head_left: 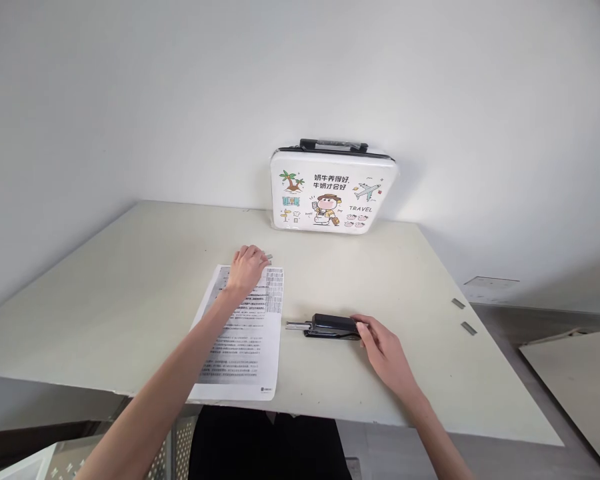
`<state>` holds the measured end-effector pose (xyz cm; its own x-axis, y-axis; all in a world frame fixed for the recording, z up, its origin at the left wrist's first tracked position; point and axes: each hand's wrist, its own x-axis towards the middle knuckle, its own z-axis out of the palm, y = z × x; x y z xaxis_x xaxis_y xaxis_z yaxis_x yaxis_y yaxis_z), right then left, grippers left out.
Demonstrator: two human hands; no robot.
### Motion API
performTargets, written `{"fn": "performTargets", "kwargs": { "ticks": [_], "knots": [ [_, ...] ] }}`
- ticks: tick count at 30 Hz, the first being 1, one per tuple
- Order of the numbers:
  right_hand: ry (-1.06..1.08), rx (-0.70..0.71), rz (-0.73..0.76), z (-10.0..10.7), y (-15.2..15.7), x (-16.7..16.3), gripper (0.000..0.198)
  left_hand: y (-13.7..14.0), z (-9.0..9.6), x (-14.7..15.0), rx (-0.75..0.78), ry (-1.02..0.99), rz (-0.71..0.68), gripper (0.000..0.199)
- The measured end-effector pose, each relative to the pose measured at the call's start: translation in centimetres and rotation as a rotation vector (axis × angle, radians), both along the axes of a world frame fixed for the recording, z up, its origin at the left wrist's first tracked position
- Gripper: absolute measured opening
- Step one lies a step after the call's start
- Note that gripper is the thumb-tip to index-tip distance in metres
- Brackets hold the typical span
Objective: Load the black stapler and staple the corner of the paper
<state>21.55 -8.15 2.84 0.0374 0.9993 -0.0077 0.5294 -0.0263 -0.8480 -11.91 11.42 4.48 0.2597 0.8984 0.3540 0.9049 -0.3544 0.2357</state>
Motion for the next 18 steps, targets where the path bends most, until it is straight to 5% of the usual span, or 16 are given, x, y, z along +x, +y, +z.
{"fn": "performTargets", "kwargs": {
  "ticks": [6, 18],
  "knots": [
    [-0.02, 0.014, 0.007, 0.0, 0.0, 0.0, 0.053, -1.8, 0.6, -0.1, 0.031, -0.016, -0.02, 0.012],
    [-0.025, 0.038, 0.015, 0.3, -0.1, 0.0, 0.054, -0.9, 0.9, 1.0, -0.042, -0.147, -0.035, 0.015]
  ]
}}
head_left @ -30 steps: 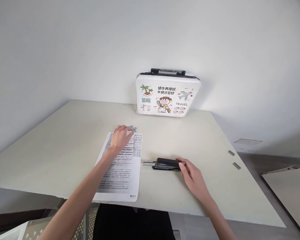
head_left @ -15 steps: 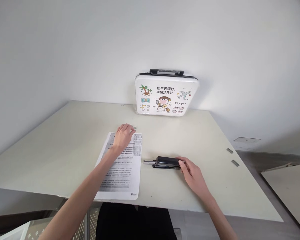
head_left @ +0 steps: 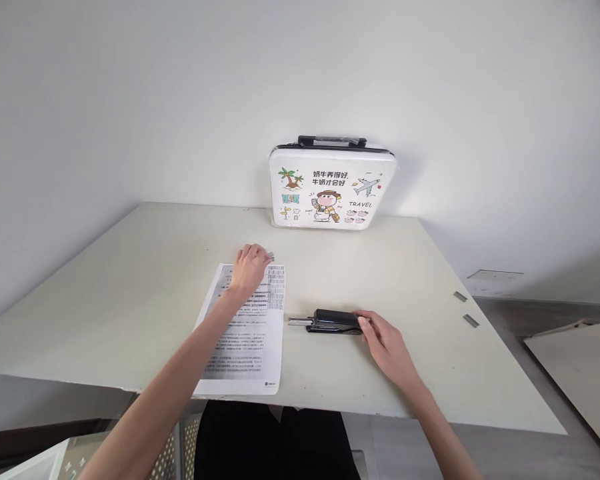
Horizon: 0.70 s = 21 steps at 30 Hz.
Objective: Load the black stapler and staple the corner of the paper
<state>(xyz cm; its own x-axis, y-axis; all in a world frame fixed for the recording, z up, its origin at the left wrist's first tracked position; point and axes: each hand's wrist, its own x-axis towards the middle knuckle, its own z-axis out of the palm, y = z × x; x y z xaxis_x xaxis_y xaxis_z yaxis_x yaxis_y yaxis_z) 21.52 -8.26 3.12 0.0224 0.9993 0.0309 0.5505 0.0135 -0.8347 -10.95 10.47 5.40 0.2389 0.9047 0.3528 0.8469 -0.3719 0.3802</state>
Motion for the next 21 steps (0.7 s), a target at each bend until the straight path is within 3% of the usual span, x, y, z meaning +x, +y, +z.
{"fn": "performTargets", "kwargs": {
  "ticks": [3, 7, 10, 17, 21],
  "knots": [
    [-0.008, 0.005, -0.002, 0.1, 0.0, 0.0, 0.053, -2.8, 0.9, 0.8, -0.067, -0.108, -0.088, 0.017],
    [-0.018, 0.011, -0.003, 0.1, 0.0, 0.1, 0.051, -7.9, 1.7, 1.8, -0.366, -0.473, -0.273, 0.022],
    [-0.025, 0.018, -0.002, 0.1, -0.1, 0.1, 0.049, -10.8, 1.7, 2.2, -0.486, -0.575, -0.319, 0.022],
    [-0.045, 0.023, 0.002, 0.1, 0.0, 0.1, 0.05, -12.9, 2.0, 1.9, -0.514, -0.466, -0.19, 0.027],
    [-0.041, 0.009, -0.001, 0.2, 0.0, 0.2, 0.051, -13.4, 1.6, 2.0, -0.339, -0.382, -0.187, 0.022]
  ]
}}
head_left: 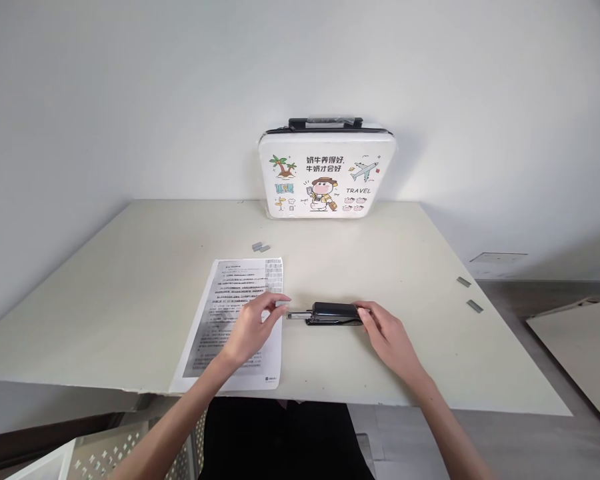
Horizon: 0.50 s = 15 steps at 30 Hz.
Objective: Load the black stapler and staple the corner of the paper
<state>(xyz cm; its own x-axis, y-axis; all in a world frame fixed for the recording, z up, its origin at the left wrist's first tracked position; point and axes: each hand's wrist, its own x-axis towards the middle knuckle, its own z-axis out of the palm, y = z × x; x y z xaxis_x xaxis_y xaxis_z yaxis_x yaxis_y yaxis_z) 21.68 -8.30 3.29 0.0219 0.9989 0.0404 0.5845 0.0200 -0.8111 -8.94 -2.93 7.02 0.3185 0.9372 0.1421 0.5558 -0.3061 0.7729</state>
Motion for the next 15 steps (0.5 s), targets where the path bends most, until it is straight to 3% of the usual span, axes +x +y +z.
{"fn": "performTargets", "kwargs": {
  "ticks": [5, 15],
  "knots": [
    [0.001, 0.003, 0.0, 0.0, 0.0, 0.0, 0.052, 0.0, -1.3, 0.8, 0.215, 0.003, -0.076, 0.018],
    [-0.003, -0.002, 0.0, 0.0, 0.0, 0.1, 0.051, -0.4, -2.5, 1.1, 0.141, 0.035, -0.104, 0.017]
  ]
}}
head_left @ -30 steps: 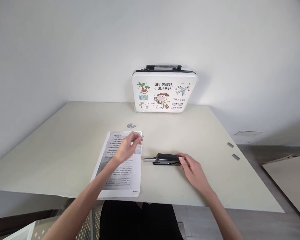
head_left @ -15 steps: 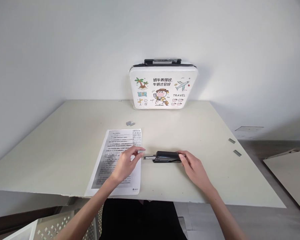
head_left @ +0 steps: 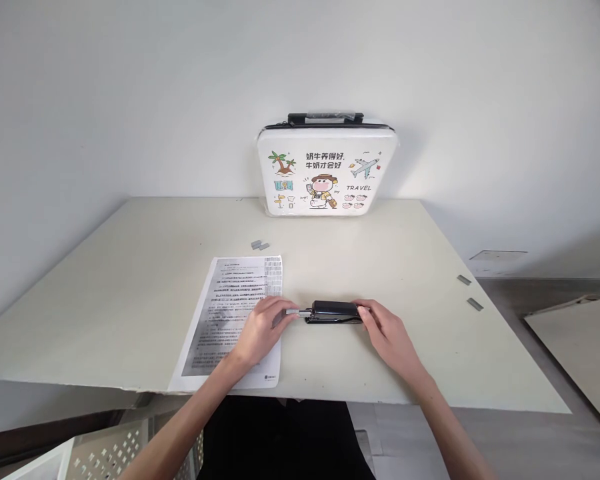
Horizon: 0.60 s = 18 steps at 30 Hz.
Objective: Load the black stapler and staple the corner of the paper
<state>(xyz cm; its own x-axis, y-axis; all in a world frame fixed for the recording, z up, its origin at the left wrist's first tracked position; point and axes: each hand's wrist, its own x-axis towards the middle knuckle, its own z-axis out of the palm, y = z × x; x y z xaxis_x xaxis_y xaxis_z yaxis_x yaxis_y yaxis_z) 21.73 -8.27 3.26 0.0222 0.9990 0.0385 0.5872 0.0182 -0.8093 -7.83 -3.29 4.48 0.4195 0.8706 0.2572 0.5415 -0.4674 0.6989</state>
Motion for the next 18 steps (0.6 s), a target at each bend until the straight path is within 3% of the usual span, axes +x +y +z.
{"fn": "performTargets", "kwargs": {
  "ticks": [12, 18],
  "knots": [
    [0.003, -0.001, -0.006, -0.1, 0.0, 0.0, 0.05, 0.0, -0.5, 0.3, 0.102, 0.015, -0.036, 0.018],
    [0.004, 0.002, 0.025, -0.3, -0.2, 0.0, 0.046, 0.1, -0.4, -1.2, 0.131, 0.046, -0.025, 0.019]
  ]
}}
